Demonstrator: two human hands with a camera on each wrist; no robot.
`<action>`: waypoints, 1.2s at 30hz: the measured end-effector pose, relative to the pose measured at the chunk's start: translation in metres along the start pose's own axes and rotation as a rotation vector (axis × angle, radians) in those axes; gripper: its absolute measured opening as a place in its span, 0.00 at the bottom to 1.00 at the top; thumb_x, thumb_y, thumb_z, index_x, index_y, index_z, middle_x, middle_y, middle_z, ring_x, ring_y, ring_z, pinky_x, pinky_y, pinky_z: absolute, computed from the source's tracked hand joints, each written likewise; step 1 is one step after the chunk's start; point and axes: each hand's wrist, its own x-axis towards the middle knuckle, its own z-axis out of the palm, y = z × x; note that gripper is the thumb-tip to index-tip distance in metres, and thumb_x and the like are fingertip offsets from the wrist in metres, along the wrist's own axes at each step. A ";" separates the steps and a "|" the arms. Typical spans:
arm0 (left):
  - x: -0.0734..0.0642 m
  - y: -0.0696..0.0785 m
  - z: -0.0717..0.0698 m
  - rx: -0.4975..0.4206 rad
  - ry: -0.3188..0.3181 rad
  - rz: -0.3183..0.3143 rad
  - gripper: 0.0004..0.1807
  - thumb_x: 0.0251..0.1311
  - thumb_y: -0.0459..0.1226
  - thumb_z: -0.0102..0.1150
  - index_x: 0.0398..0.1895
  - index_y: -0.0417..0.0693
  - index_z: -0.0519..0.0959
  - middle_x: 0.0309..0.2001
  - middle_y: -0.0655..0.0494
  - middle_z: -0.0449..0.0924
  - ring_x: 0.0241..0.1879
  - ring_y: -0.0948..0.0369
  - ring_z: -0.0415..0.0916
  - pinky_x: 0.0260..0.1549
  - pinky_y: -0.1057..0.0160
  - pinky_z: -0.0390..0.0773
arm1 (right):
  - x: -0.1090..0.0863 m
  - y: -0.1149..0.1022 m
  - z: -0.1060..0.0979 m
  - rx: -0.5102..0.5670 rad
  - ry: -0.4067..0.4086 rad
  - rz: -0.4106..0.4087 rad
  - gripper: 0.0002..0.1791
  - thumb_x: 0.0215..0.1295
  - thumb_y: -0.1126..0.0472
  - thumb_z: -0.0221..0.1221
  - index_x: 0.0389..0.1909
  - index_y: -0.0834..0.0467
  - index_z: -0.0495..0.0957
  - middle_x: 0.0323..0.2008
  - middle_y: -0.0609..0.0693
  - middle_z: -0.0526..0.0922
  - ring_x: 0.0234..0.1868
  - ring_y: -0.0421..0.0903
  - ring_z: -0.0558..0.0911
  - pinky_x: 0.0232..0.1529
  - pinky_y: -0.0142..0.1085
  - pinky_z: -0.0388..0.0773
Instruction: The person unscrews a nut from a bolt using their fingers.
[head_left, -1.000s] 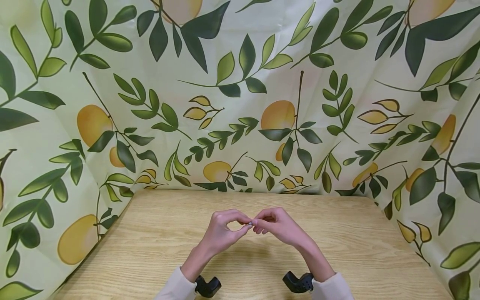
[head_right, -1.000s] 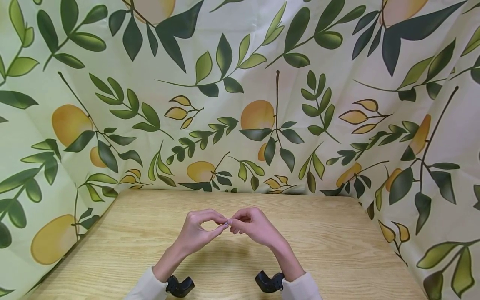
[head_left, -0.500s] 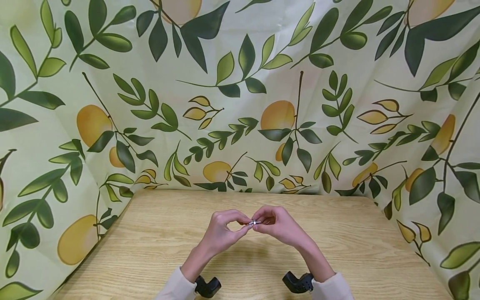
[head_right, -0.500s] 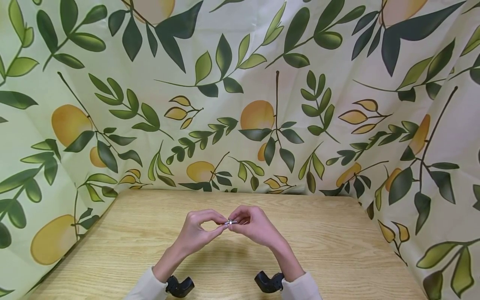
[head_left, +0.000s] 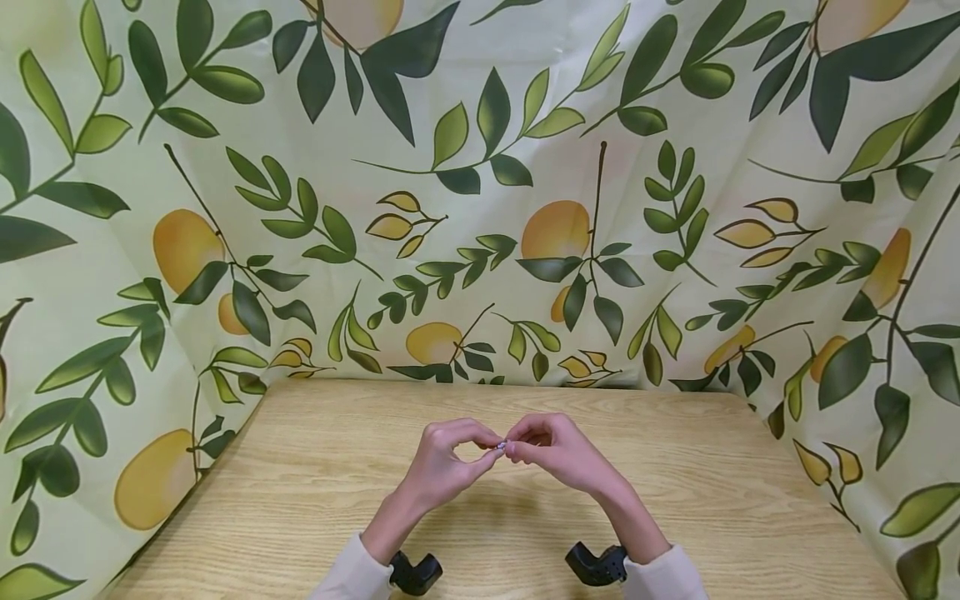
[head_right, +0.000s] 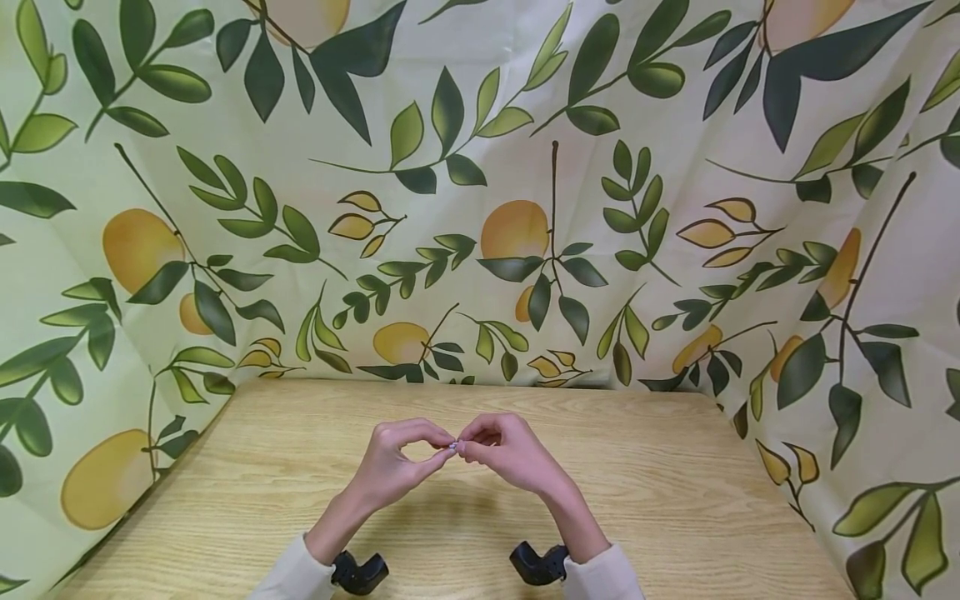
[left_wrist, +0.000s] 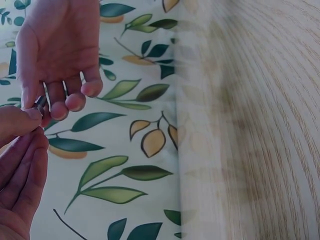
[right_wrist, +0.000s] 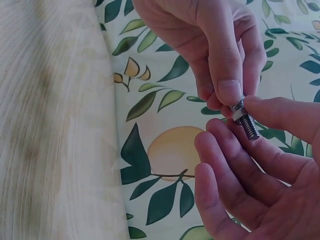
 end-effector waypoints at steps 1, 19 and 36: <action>0.000 0.000 0.000 0.001 -0.002 0.000 0.08 0.53 0.26 0.75 0.34 0.45 0.89 0.33 0.54 0.91 0.33 0.63 0.88 0.38 0.72 0.87 | 0.000 -0.001 0.000 -0.004 0.006 0.002 0.09 0.71 0.59 0.63 0.43 0.61 0.85 0.37 0.54 0.88 0.38 0.45 0.85 0.42 0.35 0.85; 0.001 0.001 0.000 0.004 0.005 0.023 0.08 0.52 0.25 0.75 0.33 0.44 0.89 0.33 0.53 0.91 0.33 0.64 0.88 0.38 0.73 0.86 | -0.002 -0.003 -0.002 -0.029 0.036 0.004 0.12 0.71 0.56 0.64 0.44 0.62 0.85 0.37 0.54 0.88 0.37 0.42 0.84 0.41 0.33 0.84; 0.001 0.001 0.001 -0.015 0.000 0.042 0.09 0.51 0.23 0.75 0.33 0.44 0.89 0.33 0.53 0.91 0.32 0.63 0.88 0.38 0.72 0.87 | -0.002 -0.004 -0.001 -0.035 0.046 -0.006 0.11 0.64 0.60 0.70 0.42 0.62 0.84 0.38 0.54 0.87 0.39 0.43 0.84 0.40 0.31 0.84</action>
